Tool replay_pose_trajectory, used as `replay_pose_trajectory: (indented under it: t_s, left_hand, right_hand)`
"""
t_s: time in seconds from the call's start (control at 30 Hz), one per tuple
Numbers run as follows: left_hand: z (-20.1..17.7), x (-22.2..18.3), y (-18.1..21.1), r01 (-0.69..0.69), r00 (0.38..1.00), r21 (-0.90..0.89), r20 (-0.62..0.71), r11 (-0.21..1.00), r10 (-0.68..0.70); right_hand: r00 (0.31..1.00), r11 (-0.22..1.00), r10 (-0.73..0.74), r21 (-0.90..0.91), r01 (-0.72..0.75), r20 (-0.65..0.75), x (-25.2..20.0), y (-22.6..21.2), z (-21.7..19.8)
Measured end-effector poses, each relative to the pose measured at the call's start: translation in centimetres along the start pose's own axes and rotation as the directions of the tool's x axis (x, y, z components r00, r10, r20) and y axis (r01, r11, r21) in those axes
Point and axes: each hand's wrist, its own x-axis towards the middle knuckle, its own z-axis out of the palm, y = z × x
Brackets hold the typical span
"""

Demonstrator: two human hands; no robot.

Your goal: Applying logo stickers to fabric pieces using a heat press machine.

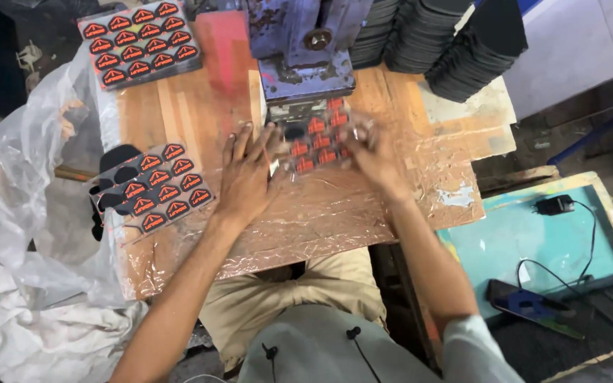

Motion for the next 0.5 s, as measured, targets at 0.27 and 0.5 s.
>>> replay_pose_trajectory:
  t_s: [0.27, 0.5]
  left_hand:
    - [-2.0, 1.2, 0.4, 0.147, 0.986, -0.334, -0.021, 0.931, -0.163]
    - [-1.0, 1.0, 0.0, 0.046, 0.998, -0.11, -0.026, 0.993, -0.049]
  right_hand:
    - [0.986, 0.988, -0.13, -0.098, 0.119, -0.105, 5.2, 3.9, 0.2]
    - [0.921, 0.927, -0.336, -0.241, 0.287, -0.195, 5.1, 3.7, 0.8]
